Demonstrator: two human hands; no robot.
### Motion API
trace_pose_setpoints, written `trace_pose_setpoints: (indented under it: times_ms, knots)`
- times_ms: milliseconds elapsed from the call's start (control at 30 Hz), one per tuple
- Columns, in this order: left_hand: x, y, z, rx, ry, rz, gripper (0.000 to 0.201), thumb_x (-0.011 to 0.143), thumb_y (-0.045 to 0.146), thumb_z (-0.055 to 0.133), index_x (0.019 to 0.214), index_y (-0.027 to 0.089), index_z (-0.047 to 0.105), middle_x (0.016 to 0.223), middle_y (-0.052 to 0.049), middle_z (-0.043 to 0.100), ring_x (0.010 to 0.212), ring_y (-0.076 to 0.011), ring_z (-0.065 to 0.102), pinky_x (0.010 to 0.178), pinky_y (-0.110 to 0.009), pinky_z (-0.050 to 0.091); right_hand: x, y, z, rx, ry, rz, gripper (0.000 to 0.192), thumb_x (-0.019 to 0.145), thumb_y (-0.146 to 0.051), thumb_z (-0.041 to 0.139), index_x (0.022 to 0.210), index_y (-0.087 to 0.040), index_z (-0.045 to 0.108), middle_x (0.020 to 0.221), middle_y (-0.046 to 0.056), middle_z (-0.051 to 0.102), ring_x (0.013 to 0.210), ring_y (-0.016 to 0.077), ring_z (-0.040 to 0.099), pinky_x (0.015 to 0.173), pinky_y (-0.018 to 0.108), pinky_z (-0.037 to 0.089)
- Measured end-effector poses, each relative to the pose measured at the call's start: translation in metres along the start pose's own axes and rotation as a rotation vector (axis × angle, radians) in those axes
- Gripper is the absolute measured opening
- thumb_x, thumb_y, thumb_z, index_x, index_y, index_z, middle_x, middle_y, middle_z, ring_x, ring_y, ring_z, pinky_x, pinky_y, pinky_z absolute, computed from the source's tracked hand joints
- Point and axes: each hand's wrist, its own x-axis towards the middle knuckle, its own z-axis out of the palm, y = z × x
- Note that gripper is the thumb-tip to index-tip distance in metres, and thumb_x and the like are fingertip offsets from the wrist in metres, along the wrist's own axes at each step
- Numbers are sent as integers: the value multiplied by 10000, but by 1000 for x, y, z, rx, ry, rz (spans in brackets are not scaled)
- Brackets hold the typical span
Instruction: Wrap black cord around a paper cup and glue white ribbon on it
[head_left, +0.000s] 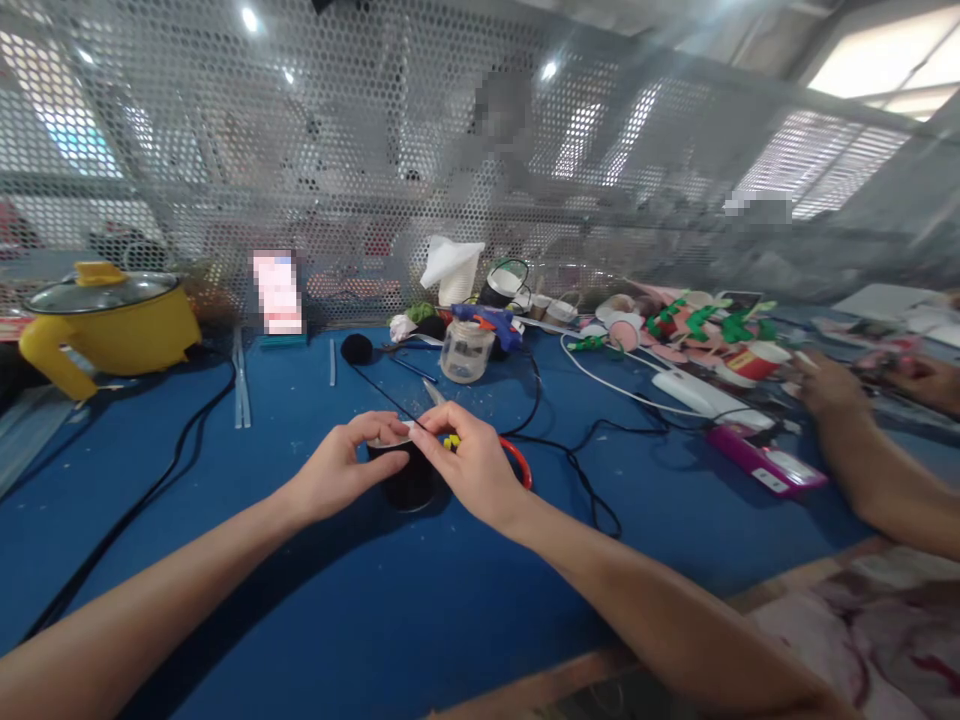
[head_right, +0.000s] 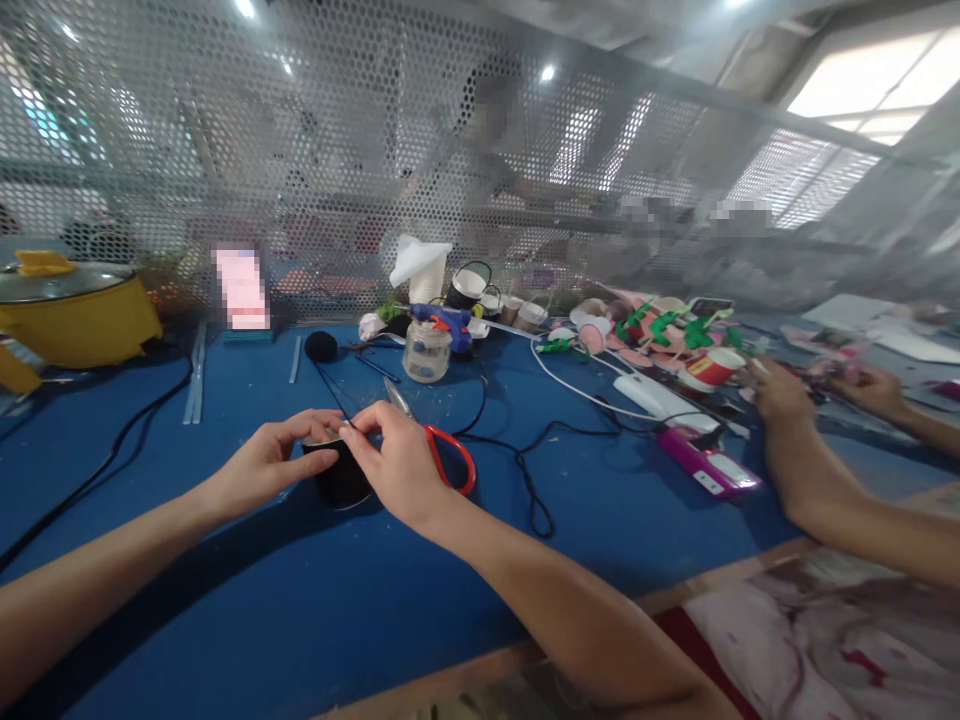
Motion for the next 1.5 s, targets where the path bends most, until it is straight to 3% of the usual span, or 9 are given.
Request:
trace_pose_setpoints:
  times_ms: [300,533,733,900,1133,1500]
  knots:
    - [-3,7,2,1,16,6,122,705,263,545,631,171,516,917,-79,600,1020,-233,501,891,-359,353,-2,-3,4,2,-10,-71,112,778,-221,530,679,-195,483,734,22,582,728,149,566,682,295,459]
    - [1,4,-1,-198,20,-110,138,676,281,592,624,166,536,929,-64,586,980,-216,504,922,-372,314,9,0,-8,182,7,124,115,798,-274,492,839,-177,540,852,56,618,773,147,584,709,291,469]
    - [3,-6,-4,-335,37,-153,160,660,296,644,626,166,559,960,-56,591,1026,-214,484,962,-385,266,17,3,-21,216,71,161,174,820,-242,407,877,-164,551,645,-6,538,564,101,512,557,247,451]
    - [5,-16,-7,-399,28,-138,149,674,289,655,637,171,572,956,-45,603,1059,-203,475,969,-367,253,16,-3,-26,216,71,193,200,812,-261,439,903,-151,580,545,-37,507,488,88,474,506,232,433]
    - [7,-22,-14,-512,-56,-191,165,650,297,686,637,163,591,967,-41,621,982,-189,531,959,-373,271,14,-5,-27,195,-20,178,149,754,-228,525,859,-167,611,798,39,639,679,124,585,646,274,490]
    - [8,-19,-18,-490,-74,-219,169,643,310,689,624,167,601,948,-54,649,1079,-228,496,981,-403,244,14,2,-24,242,-4,222,237,817,-312,433,886,-144,586,452,-66,419,420,84,423,435,227,367]
